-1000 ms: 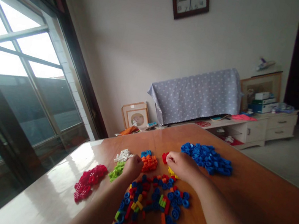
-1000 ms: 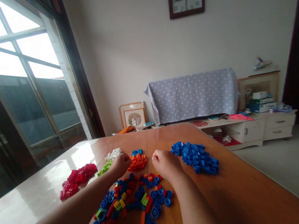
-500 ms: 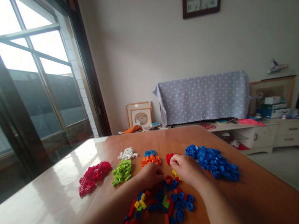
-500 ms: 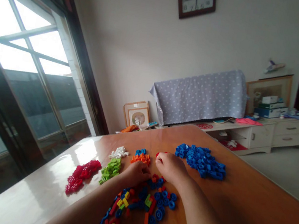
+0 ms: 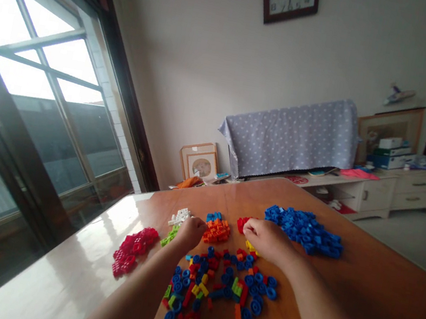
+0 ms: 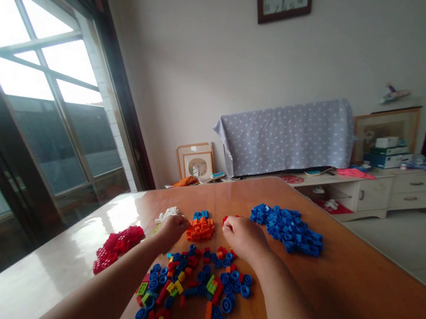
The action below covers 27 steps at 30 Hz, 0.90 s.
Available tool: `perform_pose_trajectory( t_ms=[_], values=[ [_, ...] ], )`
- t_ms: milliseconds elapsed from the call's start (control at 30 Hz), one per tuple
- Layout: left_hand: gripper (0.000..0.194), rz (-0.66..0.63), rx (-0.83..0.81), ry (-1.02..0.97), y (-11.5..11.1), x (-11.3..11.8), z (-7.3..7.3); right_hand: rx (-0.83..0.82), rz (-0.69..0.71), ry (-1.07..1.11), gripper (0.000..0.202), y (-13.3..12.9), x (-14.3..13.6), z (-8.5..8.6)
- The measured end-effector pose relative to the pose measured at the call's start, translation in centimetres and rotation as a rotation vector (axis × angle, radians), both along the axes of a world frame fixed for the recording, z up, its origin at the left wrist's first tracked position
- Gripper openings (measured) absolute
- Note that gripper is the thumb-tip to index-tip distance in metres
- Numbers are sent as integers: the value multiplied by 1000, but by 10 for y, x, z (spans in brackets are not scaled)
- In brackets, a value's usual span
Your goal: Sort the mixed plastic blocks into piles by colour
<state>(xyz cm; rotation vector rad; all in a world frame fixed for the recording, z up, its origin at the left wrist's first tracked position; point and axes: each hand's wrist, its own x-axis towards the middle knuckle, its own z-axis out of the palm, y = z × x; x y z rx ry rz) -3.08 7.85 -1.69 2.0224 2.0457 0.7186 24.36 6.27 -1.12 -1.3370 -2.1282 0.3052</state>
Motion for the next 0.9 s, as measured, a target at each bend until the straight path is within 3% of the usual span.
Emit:
perform_pose_trajectory(
  t_ms=[267, 900],
  values=[
    [23, 97, -62, 106, -5, -1, -14, -7, -5, -10, 24, -2, 1, 2],
    [27, 159, -171, 296, -18, 11, -4, -15, 19, -7, 26, -5, 2, 5]
  ],
)
